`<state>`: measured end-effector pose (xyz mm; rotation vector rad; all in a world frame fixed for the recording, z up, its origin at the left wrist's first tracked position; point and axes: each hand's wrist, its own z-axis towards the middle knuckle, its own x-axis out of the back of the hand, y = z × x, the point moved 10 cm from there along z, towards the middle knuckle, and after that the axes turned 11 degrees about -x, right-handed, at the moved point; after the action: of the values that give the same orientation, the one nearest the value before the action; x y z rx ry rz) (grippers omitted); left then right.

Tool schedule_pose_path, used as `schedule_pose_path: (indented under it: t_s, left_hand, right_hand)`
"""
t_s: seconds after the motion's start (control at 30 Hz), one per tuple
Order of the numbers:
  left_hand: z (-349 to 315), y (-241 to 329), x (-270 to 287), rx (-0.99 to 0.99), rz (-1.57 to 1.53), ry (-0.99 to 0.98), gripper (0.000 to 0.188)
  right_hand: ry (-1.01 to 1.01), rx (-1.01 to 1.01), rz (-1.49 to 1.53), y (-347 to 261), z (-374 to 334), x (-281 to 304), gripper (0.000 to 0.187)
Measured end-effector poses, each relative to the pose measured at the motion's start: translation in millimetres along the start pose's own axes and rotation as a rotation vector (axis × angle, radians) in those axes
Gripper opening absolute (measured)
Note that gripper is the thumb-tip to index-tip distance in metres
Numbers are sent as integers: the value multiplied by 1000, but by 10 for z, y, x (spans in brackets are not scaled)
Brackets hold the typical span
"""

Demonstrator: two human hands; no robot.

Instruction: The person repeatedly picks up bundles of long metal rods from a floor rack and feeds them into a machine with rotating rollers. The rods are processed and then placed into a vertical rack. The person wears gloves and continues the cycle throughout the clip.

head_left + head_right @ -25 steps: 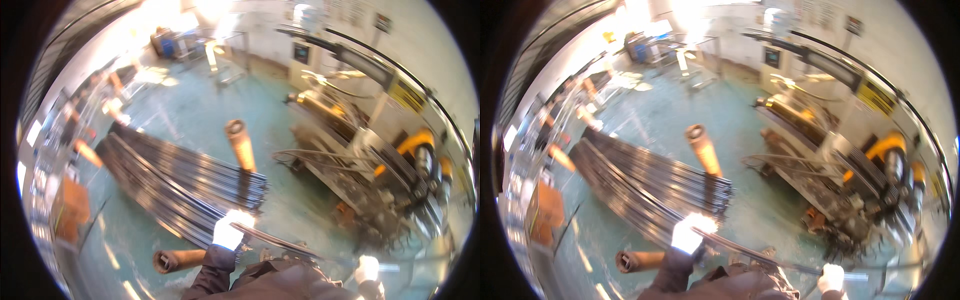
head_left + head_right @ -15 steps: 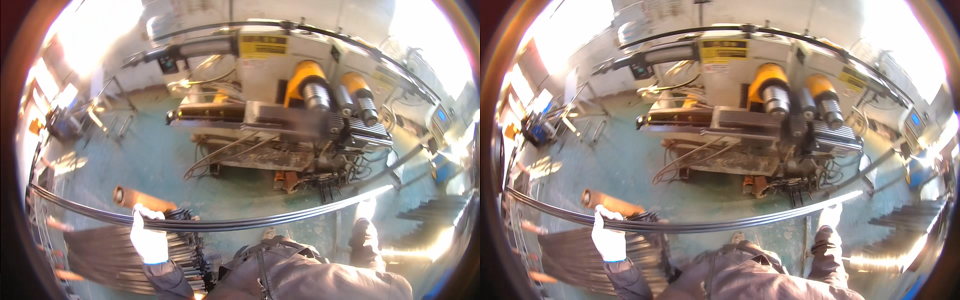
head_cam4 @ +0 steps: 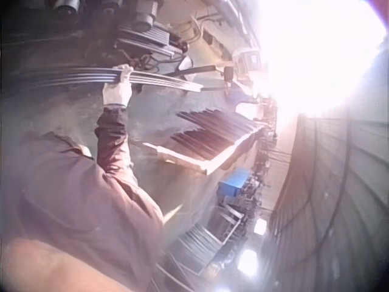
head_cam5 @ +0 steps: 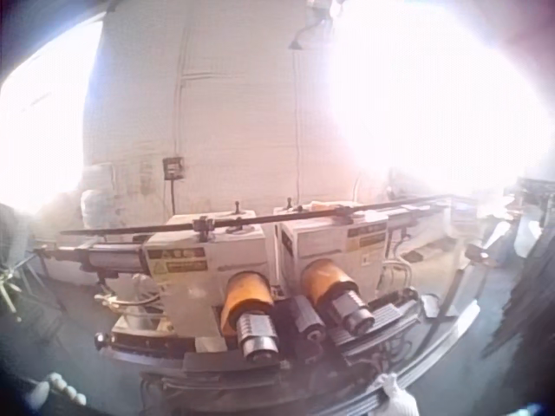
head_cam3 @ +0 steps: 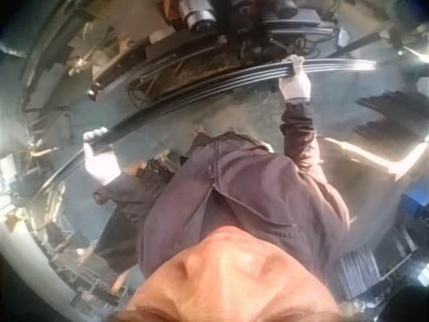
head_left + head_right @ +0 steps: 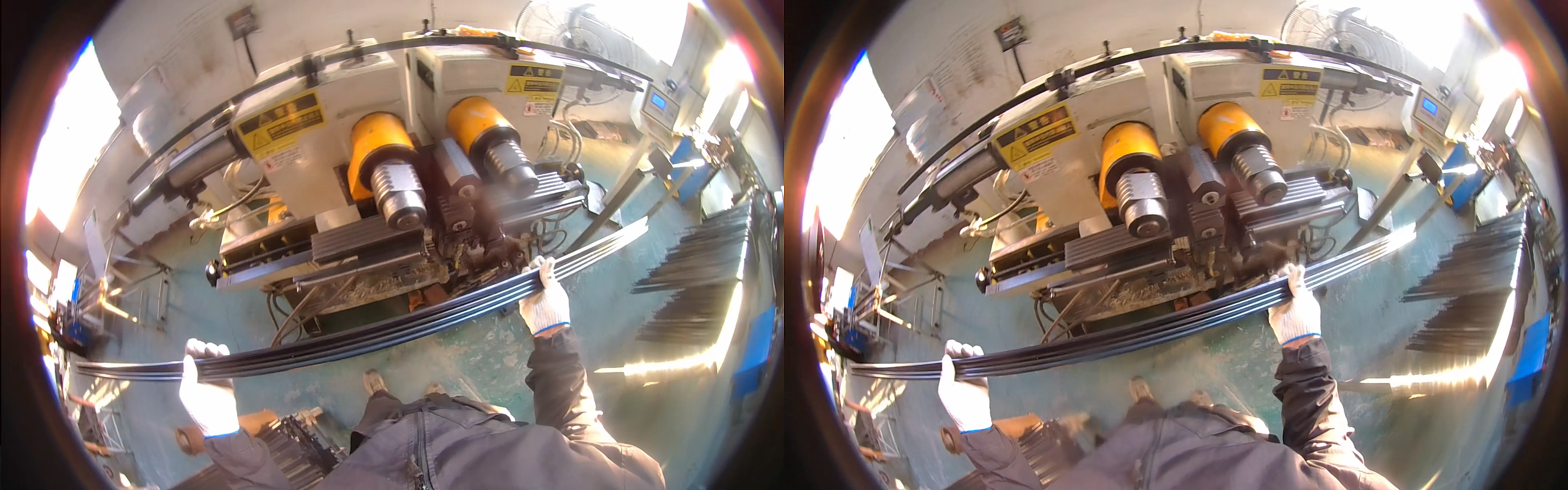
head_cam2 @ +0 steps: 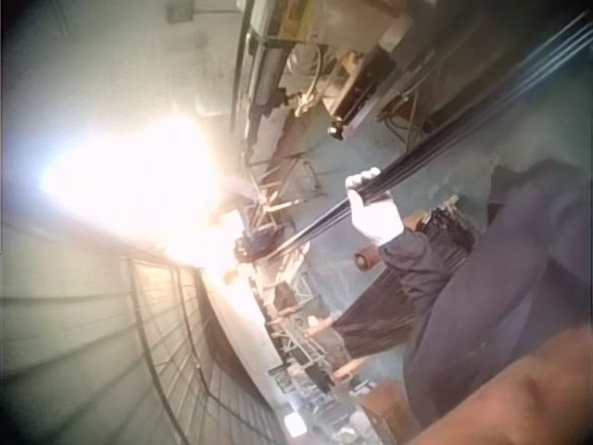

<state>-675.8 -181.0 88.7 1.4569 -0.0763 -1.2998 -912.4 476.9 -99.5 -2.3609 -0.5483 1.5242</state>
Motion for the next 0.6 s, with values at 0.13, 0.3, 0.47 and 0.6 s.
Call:
schedule_pose_path:
  t_s: [0.13,0.3,0.47,0.6]
  left_hand:
    - [442,-403,450,78,66,110,21]
    - [1012,-980,752,146,-9,127,24]
    - [1452,-1745,880,267,-40,186,25]
    - [1539,-2247,888,452,-3,273,23]
  right_hand:
    - [53,99,-99,120,103,-526,38]
    - [-143,170,-120,455,354,-1256,39]
    - [139,163,-207,724,910,-1281,22]
    - [199,233,-292,839,1301,-1213,20]
